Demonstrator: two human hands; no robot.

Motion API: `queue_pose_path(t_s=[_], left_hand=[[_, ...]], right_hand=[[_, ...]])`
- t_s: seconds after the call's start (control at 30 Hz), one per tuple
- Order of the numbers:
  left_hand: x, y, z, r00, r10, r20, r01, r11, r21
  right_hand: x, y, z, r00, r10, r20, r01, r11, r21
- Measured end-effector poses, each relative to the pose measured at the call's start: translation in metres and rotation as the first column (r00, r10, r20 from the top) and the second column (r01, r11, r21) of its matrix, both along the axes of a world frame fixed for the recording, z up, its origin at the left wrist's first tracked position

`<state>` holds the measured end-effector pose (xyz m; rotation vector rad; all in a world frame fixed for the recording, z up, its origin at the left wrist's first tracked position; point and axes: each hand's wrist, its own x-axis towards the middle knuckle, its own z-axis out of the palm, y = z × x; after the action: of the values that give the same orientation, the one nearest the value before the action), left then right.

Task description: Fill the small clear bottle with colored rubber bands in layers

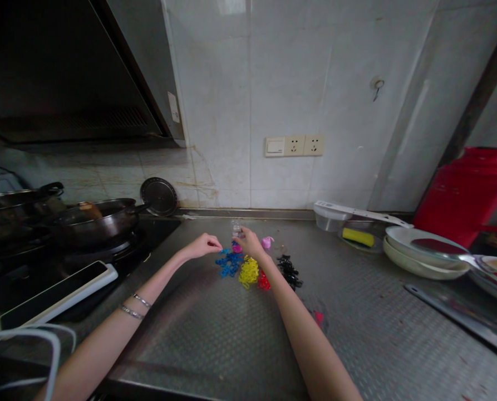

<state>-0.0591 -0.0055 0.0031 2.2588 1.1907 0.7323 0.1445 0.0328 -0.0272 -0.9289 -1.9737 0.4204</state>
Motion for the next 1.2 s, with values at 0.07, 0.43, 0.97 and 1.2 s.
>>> queue_pose_path(t_s=[0.07,0.43,0.97,1.2], left_hand=[[0.001,-0.002,0.004,1.000,0.015,0.016,-0.016,0.999,0.031],[-0.013,0.007,0.044,0.995,0.077,0.063,-0.084,0.988,0.128],[0.034,0.038,0.096,0.963,0.061,-0.261,0.000,0.974,0.225],[0.043,0.047,0.097,0.905,0.068,-0.420,0.023,0.978,0.208]], right_hand=[[0.000,0.002,-0.002,1.000,-0.012,0.003,0.012,1.000,-0.001],[0.000,0.003,0.000,1.000,-0.020,-0.008,0.020,0.999,-0.030],[-0.003,-0.001,0.002,1.000,-0.006,0.007,0.006,1.000,-0.016],[-0.003,0.006,-0.003,1.000,0.010,0.020,-0.009,1.000,-0.020]])
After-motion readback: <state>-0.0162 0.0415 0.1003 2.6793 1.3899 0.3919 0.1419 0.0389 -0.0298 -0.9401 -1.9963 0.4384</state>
